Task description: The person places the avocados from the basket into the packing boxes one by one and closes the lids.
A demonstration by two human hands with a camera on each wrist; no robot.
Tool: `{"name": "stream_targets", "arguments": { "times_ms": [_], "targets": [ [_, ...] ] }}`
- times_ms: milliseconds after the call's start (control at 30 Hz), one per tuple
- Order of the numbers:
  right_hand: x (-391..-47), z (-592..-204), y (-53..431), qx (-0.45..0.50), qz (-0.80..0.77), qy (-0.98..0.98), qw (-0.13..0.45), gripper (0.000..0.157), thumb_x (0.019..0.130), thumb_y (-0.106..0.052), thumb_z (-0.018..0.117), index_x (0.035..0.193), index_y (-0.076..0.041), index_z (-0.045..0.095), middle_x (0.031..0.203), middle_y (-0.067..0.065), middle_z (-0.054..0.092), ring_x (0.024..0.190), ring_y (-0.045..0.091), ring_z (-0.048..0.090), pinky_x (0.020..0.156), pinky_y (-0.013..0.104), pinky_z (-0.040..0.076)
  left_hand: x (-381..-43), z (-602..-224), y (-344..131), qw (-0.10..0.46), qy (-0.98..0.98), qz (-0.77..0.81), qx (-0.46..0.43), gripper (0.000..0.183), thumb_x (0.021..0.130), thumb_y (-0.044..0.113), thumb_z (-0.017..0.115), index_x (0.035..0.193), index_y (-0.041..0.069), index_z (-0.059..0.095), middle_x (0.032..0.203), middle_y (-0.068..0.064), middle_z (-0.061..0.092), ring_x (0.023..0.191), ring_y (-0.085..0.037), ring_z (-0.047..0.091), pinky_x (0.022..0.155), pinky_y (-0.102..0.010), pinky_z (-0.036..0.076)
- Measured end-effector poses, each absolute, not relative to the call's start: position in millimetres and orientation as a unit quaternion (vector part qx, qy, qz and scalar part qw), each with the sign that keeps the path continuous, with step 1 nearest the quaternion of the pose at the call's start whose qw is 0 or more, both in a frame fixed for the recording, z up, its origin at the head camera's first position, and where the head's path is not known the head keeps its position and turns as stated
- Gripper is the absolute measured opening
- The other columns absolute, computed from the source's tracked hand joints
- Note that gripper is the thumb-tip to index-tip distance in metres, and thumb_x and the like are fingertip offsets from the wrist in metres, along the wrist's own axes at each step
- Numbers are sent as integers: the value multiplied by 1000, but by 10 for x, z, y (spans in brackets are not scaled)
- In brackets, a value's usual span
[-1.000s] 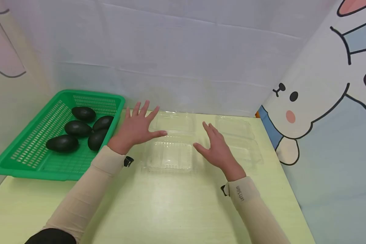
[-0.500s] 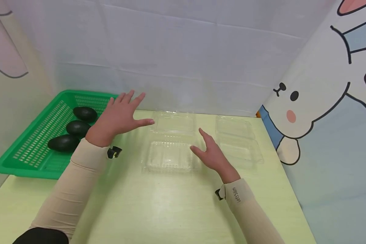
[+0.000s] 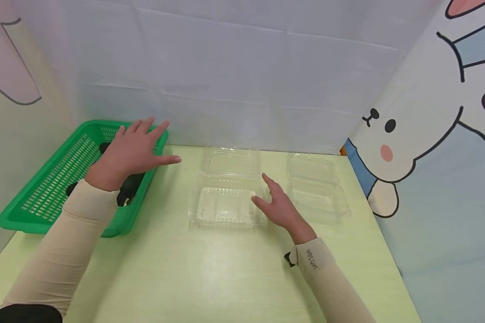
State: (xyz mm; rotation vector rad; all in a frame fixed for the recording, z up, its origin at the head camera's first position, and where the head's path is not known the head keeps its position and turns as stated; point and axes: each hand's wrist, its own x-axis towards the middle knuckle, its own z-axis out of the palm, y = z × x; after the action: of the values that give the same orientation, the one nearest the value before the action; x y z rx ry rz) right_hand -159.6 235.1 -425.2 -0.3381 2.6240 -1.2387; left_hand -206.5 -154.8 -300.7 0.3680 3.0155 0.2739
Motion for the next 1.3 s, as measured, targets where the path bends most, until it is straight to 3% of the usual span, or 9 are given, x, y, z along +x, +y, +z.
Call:
{"name": "stream_targets", "arguments": {
  "times_ms": [333, 733, 967, 1167, 1300],
  "targets": [
    [-1574, -4271, 2358, -119, -422, 892, 111, 80, 105, -39, 61, 167, -18, 14, 170, 14, 15, 144, 51, 34, 108, 61, 42, -2013, -3143, -2016, 25, 991, 67, 116, 113, 86, 82, 57, 166, 13, 18, 167, -30, 11, 149, -58, 7, 112, -79, 4],
    [-1545, -4328, 2376, -106, -429, 889, 121, 80, 106, -40, 59, 167, -18, 13, 169, 19, 17, 144, 49, 37, 110, 65, 38, -1881, -3195, -2448, 49, 993, 59, 93, 112, 88, 78, 60, 164, 5, 21, 162, -39, 12, 146, -62, 9, 112, -79, 6],
    [-1543, -4355, 2395, -91, -448, 879, 133, 75, 108, -38, 54, 168, -20, 12, 168, 23, 19, 144, 48, 38, 110, 65, 38, -1902, -3389, -2450, 65, 989, 75, 114, 110, 89, 77, 59, 163, 4, 23, 160, -37, 19, 145, -59, 18, 110, -78, 16],
    [-1531, -4362, 2376, -74, -490, 856, 147, 70, 111, -24, 50, 167, -17, 10, 167, 25, 19, 142, 47, 42, 106, 61, 45, -1907, -3577, -2488, 56, 984, 83, 146, 102, 91, 66, 68, 161, 2, 29, 156, -38, 29, 141, -58, 30, 105, -75, 33],
    [-1512, -4383, 2363, -70, -514, 841, 154, 69, 111, -22, 49, 167, -14, 10, 166, 27, 20, 140, 48, 43, 103, 58, 49, -1893, -3645, -2508, 69, 982, 93, 151, 98, 93, 59, 70, 161, 1, 29, 155, -39, 29, 140, -59, 32, 104, -73, 36]
  ]
}}
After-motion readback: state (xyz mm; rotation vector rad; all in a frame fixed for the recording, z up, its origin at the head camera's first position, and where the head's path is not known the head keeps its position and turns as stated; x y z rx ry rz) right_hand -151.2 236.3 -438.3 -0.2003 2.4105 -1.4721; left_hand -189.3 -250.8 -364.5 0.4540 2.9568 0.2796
